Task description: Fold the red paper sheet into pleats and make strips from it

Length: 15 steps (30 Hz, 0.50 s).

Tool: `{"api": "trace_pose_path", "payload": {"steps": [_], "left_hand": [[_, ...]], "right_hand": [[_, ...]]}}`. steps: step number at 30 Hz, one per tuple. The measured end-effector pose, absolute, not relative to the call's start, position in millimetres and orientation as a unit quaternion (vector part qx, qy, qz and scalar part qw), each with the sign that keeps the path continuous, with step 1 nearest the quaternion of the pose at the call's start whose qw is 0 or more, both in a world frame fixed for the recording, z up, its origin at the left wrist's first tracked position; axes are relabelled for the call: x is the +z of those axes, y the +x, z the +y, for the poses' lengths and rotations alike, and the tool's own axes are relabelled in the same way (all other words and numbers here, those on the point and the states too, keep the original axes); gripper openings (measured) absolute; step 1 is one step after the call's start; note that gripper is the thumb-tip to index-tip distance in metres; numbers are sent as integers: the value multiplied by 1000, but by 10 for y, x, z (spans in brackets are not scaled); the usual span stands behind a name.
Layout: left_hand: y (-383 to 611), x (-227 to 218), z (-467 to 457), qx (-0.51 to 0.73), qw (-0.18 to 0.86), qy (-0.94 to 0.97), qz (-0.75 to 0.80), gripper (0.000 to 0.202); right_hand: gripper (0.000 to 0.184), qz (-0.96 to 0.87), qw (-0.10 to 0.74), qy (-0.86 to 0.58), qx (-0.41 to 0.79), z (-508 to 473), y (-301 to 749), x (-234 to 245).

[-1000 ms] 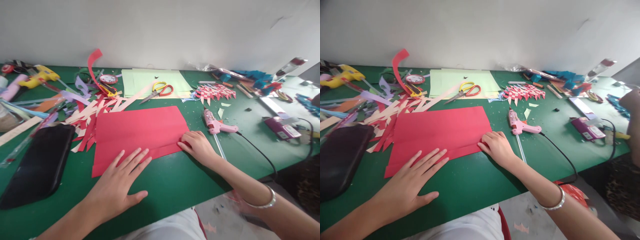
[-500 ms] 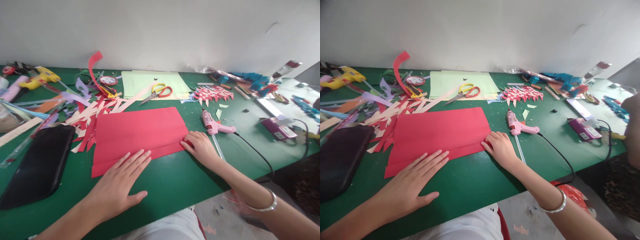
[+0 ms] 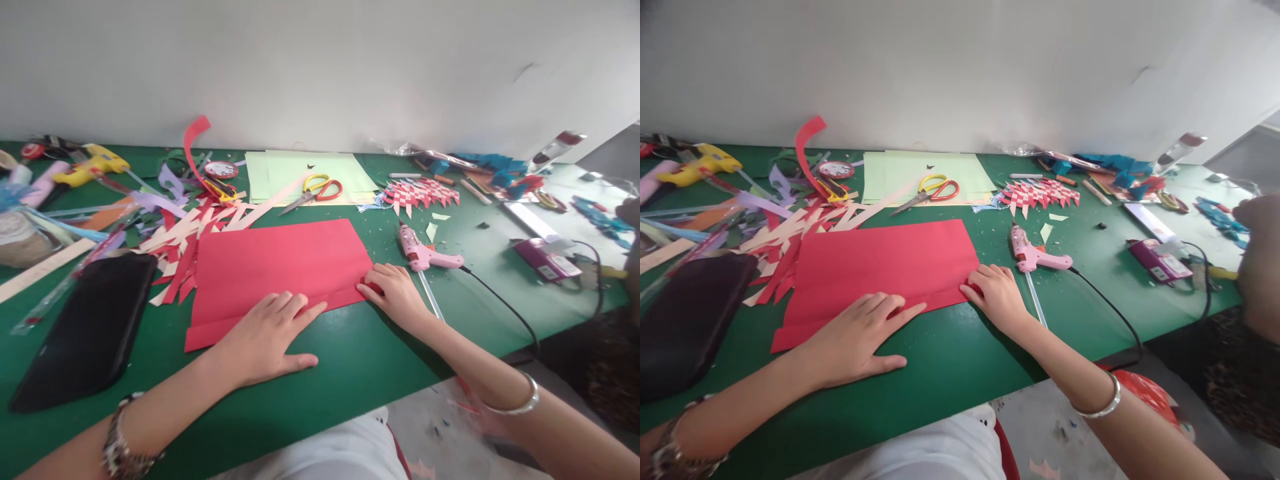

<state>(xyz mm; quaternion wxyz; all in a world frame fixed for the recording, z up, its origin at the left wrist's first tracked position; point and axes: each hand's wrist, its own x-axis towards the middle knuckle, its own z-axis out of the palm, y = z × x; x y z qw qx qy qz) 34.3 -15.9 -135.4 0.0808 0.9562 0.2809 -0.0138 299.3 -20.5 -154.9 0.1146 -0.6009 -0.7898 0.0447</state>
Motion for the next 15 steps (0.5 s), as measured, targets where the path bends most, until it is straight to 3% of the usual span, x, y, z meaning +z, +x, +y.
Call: {"api": "trace_pose_path", "payload": {"steps": [15], "left_hand": [[378,-1437,-55,-44,135,959,247,78]], "right_hand": [[26,-781,117,-613,27,-211,2992,-1568]]}}
